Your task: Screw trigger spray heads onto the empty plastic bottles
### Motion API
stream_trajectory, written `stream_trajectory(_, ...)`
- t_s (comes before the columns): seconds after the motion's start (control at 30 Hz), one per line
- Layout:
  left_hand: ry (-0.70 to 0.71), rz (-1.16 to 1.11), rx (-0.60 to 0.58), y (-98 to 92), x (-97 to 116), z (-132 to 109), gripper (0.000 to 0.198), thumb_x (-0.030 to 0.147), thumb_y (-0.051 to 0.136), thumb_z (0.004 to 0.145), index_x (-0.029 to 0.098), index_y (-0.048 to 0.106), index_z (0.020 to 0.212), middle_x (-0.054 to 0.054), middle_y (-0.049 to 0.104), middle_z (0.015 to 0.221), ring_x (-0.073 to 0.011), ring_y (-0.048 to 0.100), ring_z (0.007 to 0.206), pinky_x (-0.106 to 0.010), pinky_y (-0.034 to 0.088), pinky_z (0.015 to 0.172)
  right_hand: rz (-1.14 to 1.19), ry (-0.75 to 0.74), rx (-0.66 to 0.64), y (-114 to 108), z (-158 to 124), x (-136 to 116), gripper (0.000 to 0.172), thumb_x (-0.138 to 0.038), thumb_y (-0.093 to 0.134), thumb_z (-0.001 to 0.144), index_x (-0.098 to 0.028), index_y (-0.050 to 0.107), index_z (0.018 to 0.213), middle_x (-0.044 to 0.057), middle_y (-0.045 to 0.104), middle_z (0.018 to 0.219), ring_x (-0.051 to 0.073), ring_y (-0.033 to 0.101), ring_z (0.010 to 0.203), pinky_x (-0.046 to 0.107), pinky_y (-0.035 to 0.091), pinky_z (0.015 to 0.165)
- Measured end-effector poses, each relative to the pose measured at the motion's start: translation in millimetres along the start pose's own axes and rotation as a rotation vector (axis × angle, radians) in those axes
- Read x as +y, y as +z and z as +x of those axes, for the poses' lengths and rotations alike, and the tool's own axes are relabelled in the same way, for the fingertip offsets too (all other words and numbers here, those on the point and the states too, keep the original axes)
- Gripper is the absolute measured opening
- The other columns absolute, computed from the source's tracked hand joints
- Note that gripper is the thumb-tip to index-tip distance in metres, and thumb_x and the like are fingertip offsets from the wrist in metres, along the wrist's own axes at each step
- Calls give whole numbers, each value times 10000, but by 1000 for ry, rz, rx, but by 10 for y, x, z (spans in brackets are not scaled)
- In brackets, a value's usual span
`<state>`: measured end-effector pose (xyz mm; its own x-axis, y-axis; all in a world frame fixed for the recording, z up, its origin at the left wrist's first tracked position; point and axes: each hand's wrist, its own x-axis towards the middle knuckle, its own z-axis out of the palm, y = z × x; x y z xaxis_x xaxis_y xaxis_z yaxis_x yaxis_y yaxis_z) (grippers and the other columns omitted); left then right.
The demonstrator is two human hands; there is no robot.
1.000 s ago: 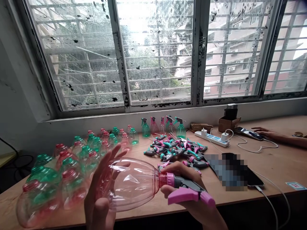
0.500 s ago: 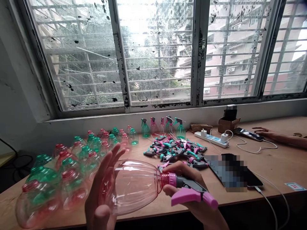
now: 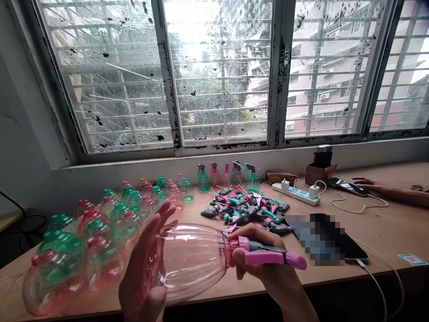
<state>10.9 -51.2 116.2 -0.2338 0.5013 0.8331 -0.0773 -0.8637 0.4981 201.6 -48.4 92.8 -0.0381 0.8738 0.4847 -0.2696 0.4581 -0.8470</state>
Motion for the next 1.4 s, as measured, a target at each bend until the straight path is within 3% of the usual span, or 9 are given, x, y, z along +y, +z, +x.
stream_trajectory(0.23, -118, 20, -35, -44, -61, 53, 734, 797, 580, 815, 334, 637, 1382, -45, 582, 1516, -377, 474, 1431, -464, 409, 1163, -320, -245, 129, -9, -49, -73, 276, -382, 906, 721, -229, 780, 912, 43, 761, 777, 210, 659, 652, 294, 539, 593)
stream_trajectory(0.37, -134, 51, -47, -60, -81, 64, 635, 696, 613, 871, 338, 621, 1396, -47, 568, 1528, -368, 483, 1422, -458, 434, 1126, -292, -196, 115, 22, -22, -93, 236, -397, 881, 749, -236, 787, 894, 24, 751, 748, 201, 662, 641, 285, 530, 591)
stream_trajectory(0.5, -128, 112, -29, -21, -31, 26, 615, 600, 636, 896, 325, 577, 1443, -43, 564, 1531, -370, 474, 1425, -474, 406, 1139, -77, -27, 34, 28, 16, -24, 256, -415, 849, 778, -213, 749, 899, -14, 690, 676, 124, 574, 486, 231, 488, 462)
stream_trajectory(0.6, -114, 126, -17, 9, -1, 5, 619, 585, 654, 887, 333, 574, 1446, -26, 565, 1530, -365, 471, 1428, -466, 382, 1165, 14, 17, 10, 22, 23, 14, 289, -440, 845, 774, -203, 732, 894, -34, 652, 626, 105, 528, 433, 219, 461, 413)
stream_trajectory(0.77, -78, 26, -38, -16, -47, 39, 641, 599, 677, 872, 349, 563, 1452, -13, 539, 1551, -338, 432, 1459, -428, 364, 1202, -152, -94, 56, 1, -21, -4, 268, -402, 855, 779, -213, 751, 938, 4, 698, 707, 152, 599, 571, 249, 489, 524)
stream_trajectory(0.93, -119, 48, -98, -77, -140, 76, 675, 715, 650, 831, 313, 647, 1373, -50, 545, 1542, -383, 443, 1445, -482, 379, 1192, -275, -225, 164, 1, -33, 10, 273, -398, 885, 742, -229, 769, 923, 40, 750, 805, 198, 647, 663, 287, 517, 591)
stream_trajectory(1.1, -167, 84, -81, -71, -143, 35, 606, 683, 634, 857, 284, 697, 1309, -71, 560, 1526, -396, 420, 1460, -496, 360, 1206, -152, -139, 140, 9, -2, 7, 260, -392, 877, 760, -233, 766, 932, 0, 708, 672, 169, 618, 582, 257, 483, 527)
stream_trajectory(1.2, -164, 77, -94, -58, -131, 13, 605, 622, 663, 864, 323, 635, 1389, -46, 530, 1555, -388, 408, 1470, -500, 374, 1199, -5, -55, 88, 3, 23, -3, 269, -436, 860, 773, -215, 748, 876, -27, 659, 565, 147, 596, 492, 238, 456, 469)
stream_trajectory(1.4, -129, 108, -108, 1, -104, -38, 627, 487, 685, 880, 369, 532, 1476, -12, 429, 1628, -388, 358, 1501, -536, 367, 1207, 175, -46, 33, -46, 47, 13, 291, -464, 822, 815, -199, 722, 880, 3, 727, 619, 122, 577, 438, 222, 420, 431)
